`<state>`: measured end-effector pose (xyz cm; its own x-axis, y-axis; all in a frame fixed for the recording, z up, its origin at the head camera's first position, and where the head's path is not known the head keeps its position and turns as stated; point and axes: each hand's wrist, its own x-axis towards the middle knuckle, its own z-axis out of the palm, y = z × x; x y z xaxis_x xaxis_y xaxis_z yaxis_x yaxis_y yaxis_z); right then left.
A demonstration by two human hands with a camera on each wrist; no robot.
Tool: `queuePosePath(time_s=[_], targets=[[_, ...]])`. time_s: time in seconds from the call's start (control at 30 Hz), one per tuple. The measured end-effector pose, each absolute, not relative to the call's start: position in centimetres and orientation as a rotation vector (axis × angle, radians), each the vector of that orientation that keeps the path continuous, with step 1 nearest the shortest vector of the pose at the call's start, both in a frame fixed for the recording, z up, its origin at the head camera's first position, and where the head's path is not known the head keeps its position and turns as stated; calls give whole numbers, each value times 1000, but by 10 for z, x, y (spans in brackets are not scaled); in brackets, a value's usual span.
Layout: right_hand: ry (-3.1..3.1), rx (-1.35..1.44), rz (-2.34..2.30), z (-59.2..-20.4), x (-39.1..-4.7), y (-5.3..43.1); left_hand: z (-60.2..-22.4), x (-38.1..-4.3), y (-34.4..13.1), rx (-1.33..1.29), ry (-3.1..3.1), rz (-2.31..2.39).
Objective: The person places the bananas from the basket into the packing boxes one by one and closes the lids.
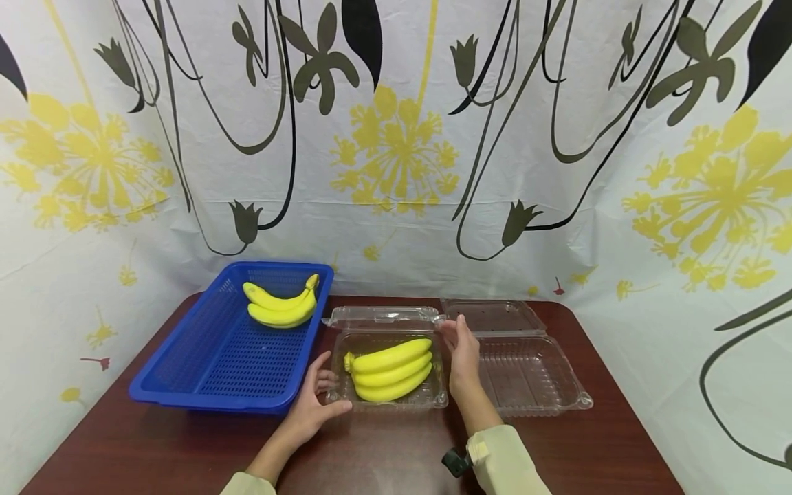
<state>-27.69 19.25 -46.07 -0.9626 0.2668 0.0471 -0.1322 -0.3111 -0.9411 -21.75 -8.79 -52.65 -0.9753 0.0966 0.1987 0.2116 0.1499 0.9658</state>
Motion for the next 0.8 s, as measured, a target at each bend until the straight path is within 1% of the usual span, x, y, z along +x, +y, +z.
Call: queuePosePath(time_s=[0.2, 0.43, 0.67, 0.8], targets=[[-1849, -176, 2318, -459, -267, 197, -499, -204, -85, -346, -2268, -2003], [-1931, -91, 2354, -462, -257, 192, -530, -219, -88, -319, -2229, -2115], [-2189, -135, 2153, -464, -253, 186, -535, -220, -90, -355, -2250, -2081], [-2333, -98, 2003, -466, -256, 184, -534, -222, -90, -387, -2231, -2075]])
